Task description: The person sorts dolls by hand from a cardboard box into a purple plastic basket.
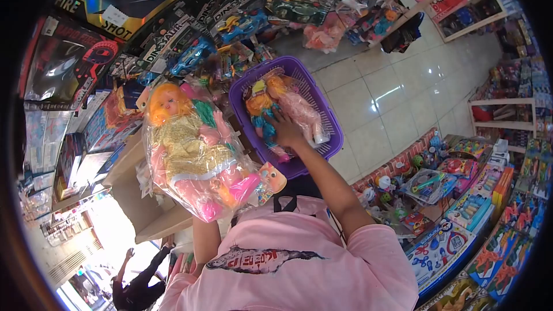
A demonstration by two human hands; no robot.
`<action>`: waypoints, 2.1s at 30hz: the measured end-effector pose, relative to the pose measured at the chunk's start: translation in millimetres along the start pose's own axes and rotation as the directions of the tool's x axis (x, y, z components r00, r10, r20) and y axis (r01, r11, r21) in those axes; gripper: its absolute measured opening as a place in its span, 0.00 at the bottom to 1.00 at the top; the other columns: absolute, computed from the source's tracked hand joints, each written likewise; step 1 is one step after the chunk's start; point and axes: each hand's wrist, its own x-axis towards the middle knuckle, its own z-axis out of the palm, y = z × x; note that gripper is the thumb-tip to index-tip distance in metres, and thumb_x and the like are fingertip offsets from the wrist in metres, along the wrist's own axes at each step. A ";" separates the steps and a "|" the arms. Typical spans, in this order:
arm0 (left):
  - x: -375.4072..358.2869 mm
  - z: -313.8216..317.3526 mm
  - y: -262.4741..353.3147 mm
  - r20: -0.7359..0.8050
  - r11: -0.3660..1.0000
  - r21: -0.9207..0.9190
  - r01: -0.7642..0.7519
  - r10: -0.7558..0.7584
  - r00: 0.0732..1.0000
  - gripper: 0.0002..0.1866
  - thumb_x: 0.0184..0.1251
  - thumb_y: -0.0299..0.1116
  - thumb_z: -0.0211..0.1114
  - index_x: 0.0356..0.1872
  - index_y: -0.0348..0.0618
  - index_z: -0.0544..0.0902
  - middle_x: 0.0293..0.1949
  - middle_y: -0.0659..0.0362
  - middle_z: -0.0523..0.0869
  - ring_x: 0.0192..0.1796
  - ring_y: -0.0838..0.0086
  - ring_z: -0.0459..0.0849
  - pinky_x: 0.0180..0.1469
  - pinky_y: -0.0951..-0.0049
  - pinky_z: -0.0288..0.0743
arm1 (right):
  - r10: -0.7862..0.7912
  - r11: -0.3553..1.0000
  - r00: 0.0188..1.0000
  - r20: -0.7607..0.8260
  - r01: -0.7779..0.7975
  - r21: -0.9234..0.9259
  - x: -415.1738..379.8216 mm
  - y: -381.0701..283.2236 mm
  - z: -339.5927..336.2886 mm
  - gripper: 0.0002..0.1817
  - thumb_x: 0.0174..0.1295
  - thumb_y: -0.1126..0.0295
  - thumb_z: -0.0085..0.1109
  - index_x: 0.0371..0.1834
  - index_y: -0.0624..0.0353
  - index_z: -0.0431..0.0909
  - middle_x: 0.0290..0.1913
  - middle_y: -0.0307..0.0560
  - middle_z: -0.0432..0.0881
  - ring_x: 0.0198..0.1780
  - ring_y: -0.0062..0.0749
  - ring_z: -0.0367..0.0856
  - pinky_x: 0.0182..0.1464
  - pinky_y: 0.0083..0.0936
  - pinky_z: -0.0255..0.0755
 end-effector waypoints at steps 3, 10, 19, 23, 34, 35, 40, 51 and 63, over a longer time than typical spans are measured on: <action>0.6 -1.0 5.8 0.007 1.000 0.010 -0.019 0.019 1.000 0.34 0.79 0.55 0.52 0.74 0.40 0.69 0.68 0.51 0.79 0.68 0.58 0.79 0.69 0.55 0.75 | -0.008 0.926 0.996 0.083 -0.024 0.377 20.3 25.0 -11.9 0.38 0.68 0.53 0.68 0.79 0.51 0.68 0.79 0.57 0.65 0.76 0.51 0.69 0.76 0.43 0.64; 11.3 -2.4 12.6 0.096 0.997 0.064 -0.052 0.046 0.994 0.34 0.79 0.55 0.52 0.74 0.39 0.69 0.68 0.51 0.79 0.68 0.58 0.80 0.69 0.55 0.75 | -0.242 0.548 0.954 -0.176 0.284 0.787 -64.4 -129.8 -202.4 0.50 0.65 0.49 0.71 0.83 0.59 0.56 0.78 0.55 0.66 0.73 0.41 0.73 0.72 0.35 0.68; 17.2 2.4 15.1 0.049 0.988 0.092 0.124 -0.129 0.990 0.26 0.79 0.51 0.53 0.63 0.40 0.78 0.58 0.55 0.85 0.60 0.64 0.84 0.65 0.60 0.77 | -0.037 0.586 0.982 -0.186 0.172 0.792 -117.6 -181.1 -136.5 0.61 0.50 0.59 0.78 0.83 0.70 0.47 0.77 0.62 0.64 0.79 0.45 0.64 0.80 0.36 0.58; 19.8 -2.5 24.6 0.167 0.996 0.029 0.085 -0.088 0.982 0.22 0.80 0.49 0.52 0.57 0.40 0.80 0.56 0.55 0.86 0.57 0.64 0.85 0.61 0.60 0.80 | 0.188 -0.453 0.982 -0.008 0.094 0.887 -143.7 -136.0 -96.7 0.47 0.54 0.72 0.64 0.81 0.64 0.57 0.72 0.54 0.74 0.74 0.44 0.73 0.78 0.37 0.64; 20.1 -1.3 34.9 0.185 0.983 -0.060 0.172 -0.158 0.970 0.26 0.81 0.52 0.49 0.65 0.42 0.76 0.62 0.51 0.83 0.63 0.56 0.83 0.66 0.52 0.76 | 0.134 0.965 0.869 -0.476 -0.007 0.260 -130.3 -93.2 -29.9 0.41 0.56 0.61 0.73 0.75 0.54 0.71 0.81 0.60 0.62 0.78 0.60 0.65 0.77 0.44 0.63; 19.5 -2.5 36.7 0.190 0.982 -0.056 0.178 -0.165 0.968 0.26 0.81 0.52 0.49 0.65 0.42 0.76 0.62 0.51 0.83 0.63 0.56 0.83 0.66 0.52 0.76 | 0.072 0.981 0.903 -0.424 0.013 0.195 -122.3 -93.5 -16.9 0.41 0.57 0.60 0.73 0.76 0.52 0.71 0.82 0.57 0.60 0.78 0.58 0.65 0.77 0.44 0.63; 16.4 1.0 41.1 0.153 0.989 -0.019 0.149 -0.144 0.978 0.26 0.80 0.52 0.49 0.64 0.42 0.77 0.59 0.52 0.84 0.60 0.59 0.84 0.64 0.55 0.78 | 0.267 0.951 0.937 -0.224 -0.218 0.221 -95.9 -82.6 21.5 0.49 0.62 0.60 0.72 0.85 0.40 0.53 0.86 0.47 0.52 0.81 0.53 0.61 0.76 0.54 0.64; 8.2 -12.4 37.1 0.209 0.980 0.015 0.200 -0.199 0.958 0.25 0.80 0.51 0.51 0.62 0.41 0.78 0.57 0.53 0.85 0.58 0.61 0.85 0.62 0.58 0.80 | 0.323 0.897 0.941 -0.100 -0.271 0.350 -99.2 -57.2 39.5 0.55 0.60 0.51 0.72 0.86 0.48 0.48 0.84 0.63 0.53 0.83 0.60 0.55 0.79 0.54 0.56; 20.4 33.6 2.6 0.135 0.953 0.294 0.076 -0.120 0.983 0.31 0.84 0.51 0.51 0.77 0.43 0.59 0.69 0.54 0.74 0.68 0.67 0.76 0.69 0.65 0.72 | -0.070 0.897 0.957 -0.282 0.184 0.402 -157.7 -230.9 -76.5 0.66 0.53 0.44 0.79 0.84 0.66 0.46 0.82 0.67 0.55 0.84 0.60 0.51 0.83 0.47 0.48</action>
